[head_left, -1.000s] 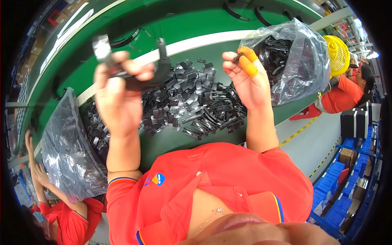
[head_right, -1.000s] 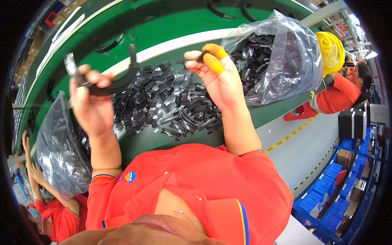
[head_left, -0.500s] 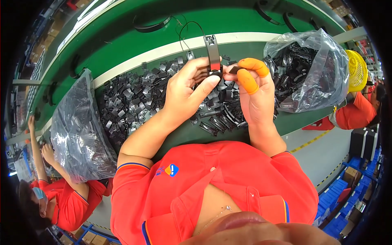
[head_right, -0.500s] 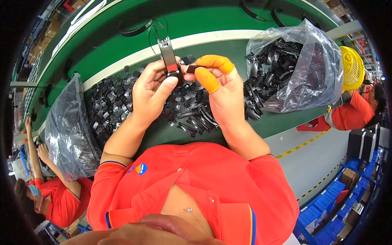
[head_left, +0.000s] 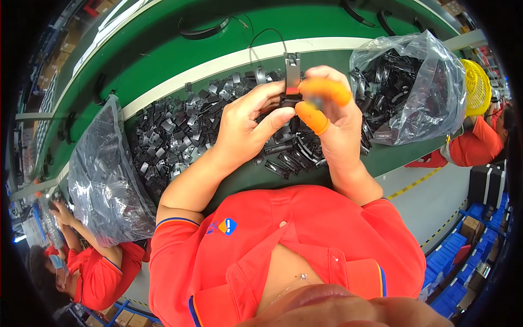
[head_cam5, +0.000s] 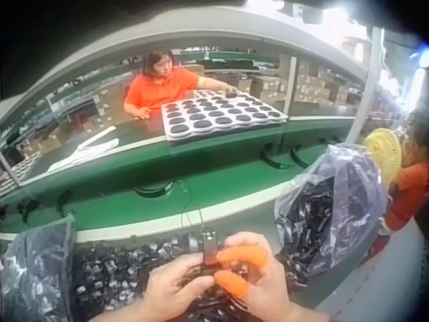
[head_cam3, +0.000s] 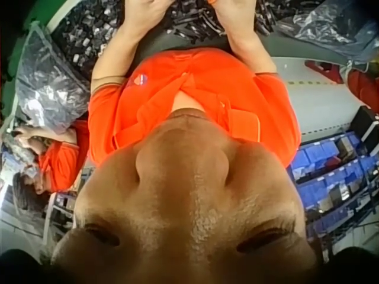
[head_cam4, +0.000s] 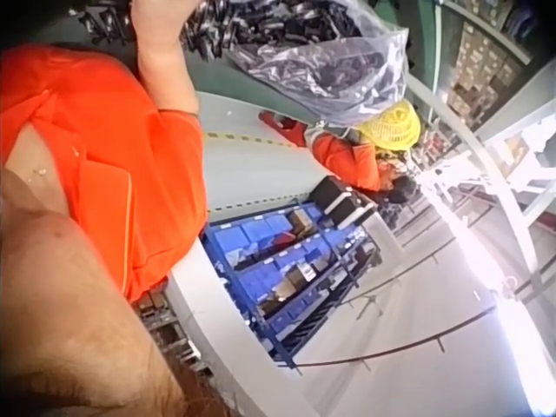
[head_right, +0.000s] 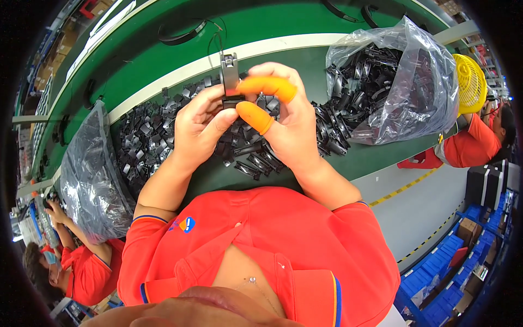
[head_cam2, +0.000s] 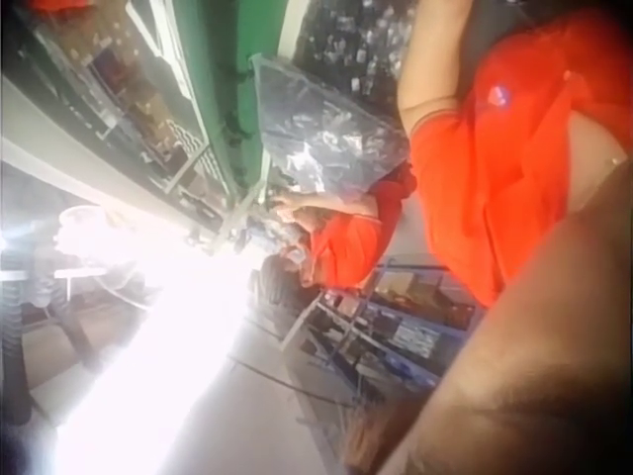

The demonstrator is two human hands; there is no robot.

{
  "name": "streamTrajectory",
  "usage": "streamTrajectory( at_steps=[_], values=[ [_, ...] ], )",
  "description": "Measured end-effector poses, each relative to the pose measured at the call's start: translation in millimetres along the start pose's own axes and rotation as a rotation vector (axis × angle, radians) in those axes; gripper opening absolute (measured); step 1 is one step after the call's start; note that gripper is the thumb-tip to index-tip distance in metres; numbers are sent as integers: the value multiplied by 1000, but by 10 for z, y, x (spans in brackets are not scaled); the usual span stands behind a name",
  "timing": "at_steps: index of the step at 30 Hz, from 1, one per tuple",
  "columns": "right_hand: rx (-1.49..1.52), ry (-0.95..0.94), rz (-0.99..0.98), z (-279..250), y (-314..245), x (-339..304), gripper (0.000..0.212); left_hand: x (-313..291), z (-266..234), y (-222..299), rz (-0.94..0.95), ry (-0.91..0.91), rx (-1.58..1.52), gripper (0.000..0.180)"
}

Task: The person assembles small electronic parts into a black plastic casing by hand, taking the parts from blue storage bins.

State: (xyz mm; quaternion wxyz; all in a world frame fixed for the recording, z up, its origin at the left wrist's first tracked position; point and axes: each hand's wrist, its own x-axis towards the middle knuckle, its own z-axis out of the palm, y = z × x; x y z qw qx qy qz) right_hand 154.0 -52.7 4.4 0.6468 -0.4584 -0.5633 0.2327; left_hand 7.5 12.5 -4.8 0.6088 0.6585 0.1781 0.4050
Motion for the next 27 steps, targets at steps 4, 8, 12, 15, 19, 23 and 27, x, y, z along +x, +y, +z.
streamTrajectory(
  at_steps=[4, 8, 12, 15, 19, 23, 27],
  values=[
    [478, 27, 332, 43, -41, 48, 41, -13, 26, -15, 26, -79, 115, 34],
    [365, -122, 355, -21, -25, 31, 31, -74, 102, -29, -39, -146, 38, 35],
    [30, -127, 148, -21, -12, -6, 25, -129, 209, -26, -98, -88, -216, 30],
    [83, -118, 161, 4, -33, -25, 25, -157, 226, -51, -48, -85, -267, 25],
    [-10, -140, 127, 44, -25, -68, 25, -184, 245, -69, -18, -35, -270, 24],
    [147, -55, 284, 75, -122, -122, 22, -210, 193, -142, -11, -39, -99, 23],
    [209, -60, 459, 86, -143, -144, 24, -213, 207, -116, -36, 5, -88, 24]
  ],
)
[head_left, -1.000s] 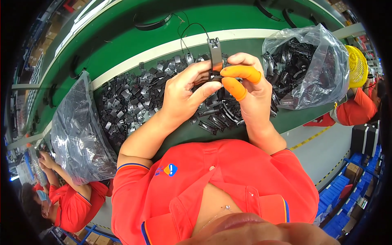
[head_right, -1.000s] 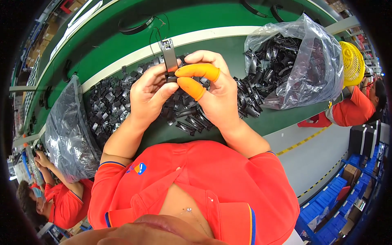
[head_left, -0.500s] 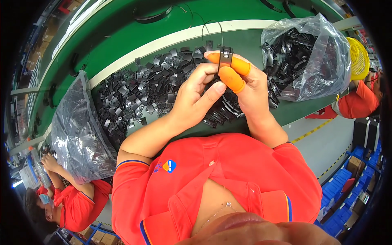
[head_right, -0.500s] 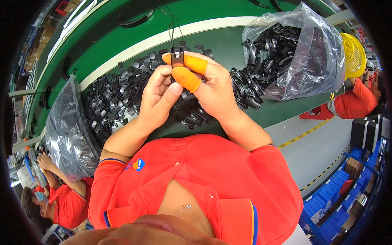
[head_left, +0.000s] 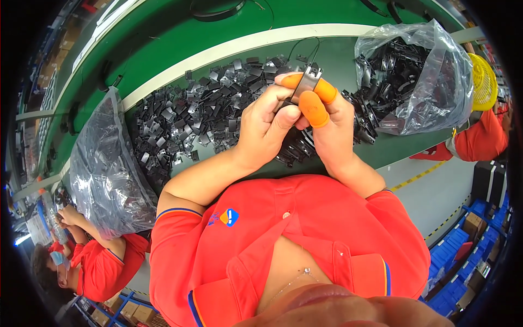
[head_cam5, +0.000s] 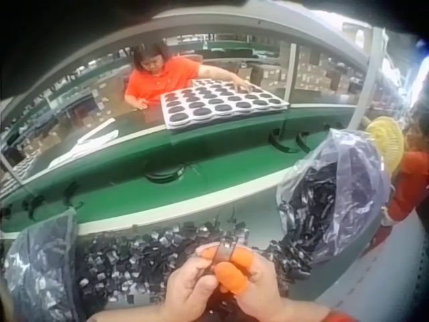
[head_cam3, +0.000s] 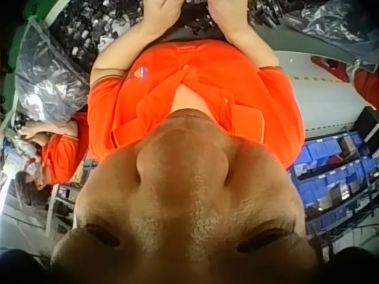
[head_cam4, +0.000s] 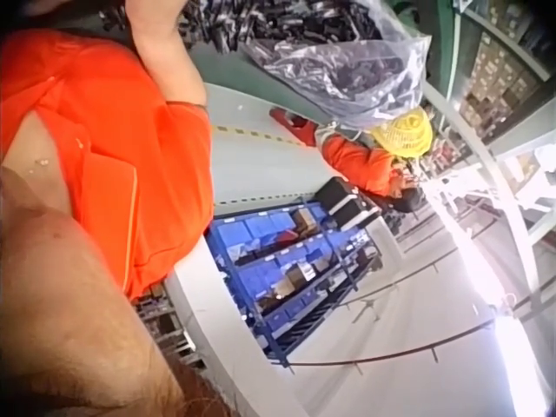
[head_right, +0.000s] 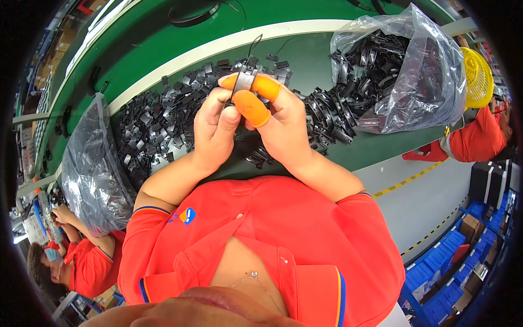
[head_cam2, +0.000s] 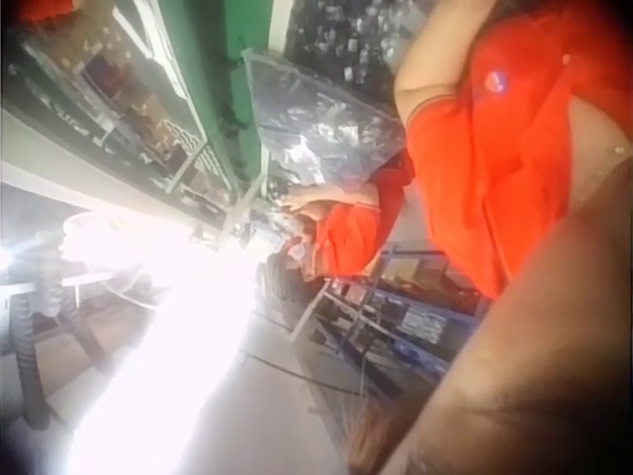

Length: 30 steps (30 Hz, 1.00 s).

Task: The person assembles small electronic parts into a black plastic casing by hand, taking the parts from blue storage bins.

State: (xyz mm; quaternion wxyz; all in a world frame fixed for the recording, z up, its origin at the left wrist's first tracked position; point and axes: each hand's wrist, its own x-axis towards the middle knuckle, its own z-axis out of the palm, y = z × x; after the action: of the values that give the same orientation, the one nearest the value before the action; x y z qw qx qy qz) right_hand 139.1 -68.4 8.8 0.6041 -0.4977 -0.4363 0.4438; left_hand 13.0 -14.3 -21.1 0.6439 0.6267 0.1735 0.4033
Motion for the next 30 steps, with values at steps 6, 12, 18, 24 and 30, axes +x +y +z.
streamTrajectory(
  at_steps=[6, 12, 18, 24, 30],
  values=[
    [91, -145, 3, -32, 8, 57, 41, 28, -20, -61, -73, -86, -228, 35],
    [-725, -137, -605, -287, 41, 146, 33, 62, -11, 100, -52, -201, -15, 59],
    [-513, -232, -414, -240, 47, -5, 29, 75, 23, 62, 335, -183, 514, 39],
    [-554, -285, -548, -297, 4, 71, 31, 155, -40, 181, 122, -439, 385, 46],
    [-398, -182, -680, -178, 168, 77, 30, 138, 39, 177, 40, -331, 335, 40]
  ],
)
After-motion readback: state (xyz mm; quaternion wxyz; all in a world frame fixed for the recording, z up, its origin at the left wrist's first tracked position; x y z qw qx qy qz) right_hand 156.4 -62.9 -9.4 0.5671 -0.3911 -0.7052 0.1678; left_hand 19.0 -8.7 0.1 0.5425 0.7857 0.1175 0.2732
